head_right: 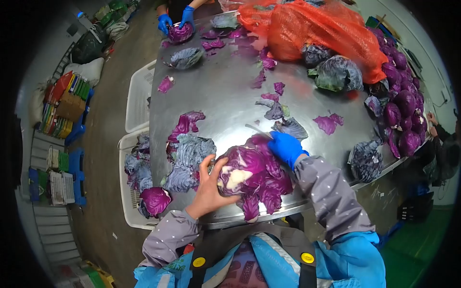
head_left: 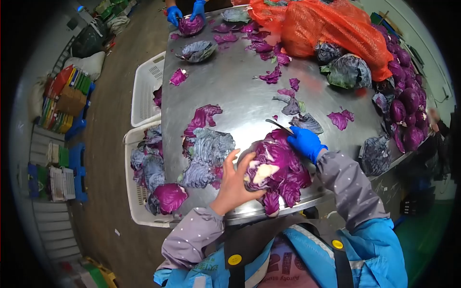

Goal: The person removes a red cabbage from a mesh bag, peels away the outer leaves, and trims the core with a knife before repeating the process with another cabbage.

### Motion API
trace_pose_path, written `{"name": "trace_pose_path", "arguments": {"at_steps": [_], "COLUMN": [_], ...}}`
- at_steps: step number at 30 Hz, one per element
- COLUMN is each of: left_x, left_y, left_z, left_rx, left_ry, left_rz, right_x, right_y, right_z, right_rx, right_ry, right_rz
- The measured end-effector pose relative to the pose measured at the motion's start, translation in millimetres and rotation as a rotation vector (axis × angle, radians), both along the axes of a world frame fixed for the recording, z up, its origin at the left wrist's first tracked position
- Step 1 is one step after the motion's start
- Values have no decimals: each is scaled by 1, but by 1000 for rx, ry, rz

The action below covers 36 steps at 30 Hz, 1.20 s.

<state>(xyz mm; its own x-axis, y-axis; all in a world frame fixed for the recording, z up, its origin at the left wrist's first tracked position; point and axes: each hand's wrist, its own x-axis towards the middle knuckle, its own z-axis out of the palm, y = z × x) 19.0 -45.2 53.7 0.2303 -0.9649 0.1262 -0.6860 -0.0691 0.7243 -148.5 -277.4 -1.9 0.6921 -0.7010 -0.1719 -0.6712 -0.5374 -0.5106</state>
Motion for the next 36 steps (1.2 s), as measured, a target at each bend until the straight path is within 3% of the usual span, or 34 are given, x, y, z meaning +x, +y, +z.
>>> {"name": "trace_pose_path", "arguments": {"at_steps": [2, 4, 5, 6, 8, 9, 10, 14, 16, 18, 20, 23, 30, 32, 33, 36], "left_x": [17, 32, 36, 37, 43, 39, 28, -21, -33, -38, -42, -43, -46, -49, -51, -45], "left_y": [-3, -12, -17, -19, -28, -32, -38, -50, -51, -51, -51, -51, -63, -65, -62, -55], "left_z": [10, 11, 11, 20, 7, 8, 14, 28, 20, 13, 10, 8, 10, 10, 11, 3], "left_rx": [78, 38, 5, 31, 20, -1, -2, -79, -123, -150, -171, -183, -112, -96, -73, -93], "left_ry": [50, 130, 213, 473, 422, 151, 123, -37, -12, -43, -71, -98, -119, -130, -159, -219], "left_rz": [-93, -110, -133, -73, -30, -48, -16, 73, 107, 102, 102, 122, 131, 138, 110, 54], "right_x": [-2, -9, -16, -23, -36, -42, -47, -63, -68, -62, -46, -29, -11, 1, -5, -3], "right_y": [7, 12, 20, 30, 52, 65, 72, 72, 63, 61, 62, 63, 31, 23, 9, -7], "right_z": [32, 38, 44, 46, 41, 43, 46, 61, 59, 66, 74, 81, 65, 91, 43, 6], "right_rx": [61, 72, 244, 419, 571, 698, 823, 886, 298, 250, 106, 54, 2, 196, -24, -37], "right_ry": [126, 90, 6, -80, -207, -147, -87, -45, -153, -207, -543, -447, -261, 62, -98, -94], "right_rz": [56, 75, 3, -74, -187, -274, -360, -418, -346, -342, 22, 172, 148, 58, 64, 76]}}
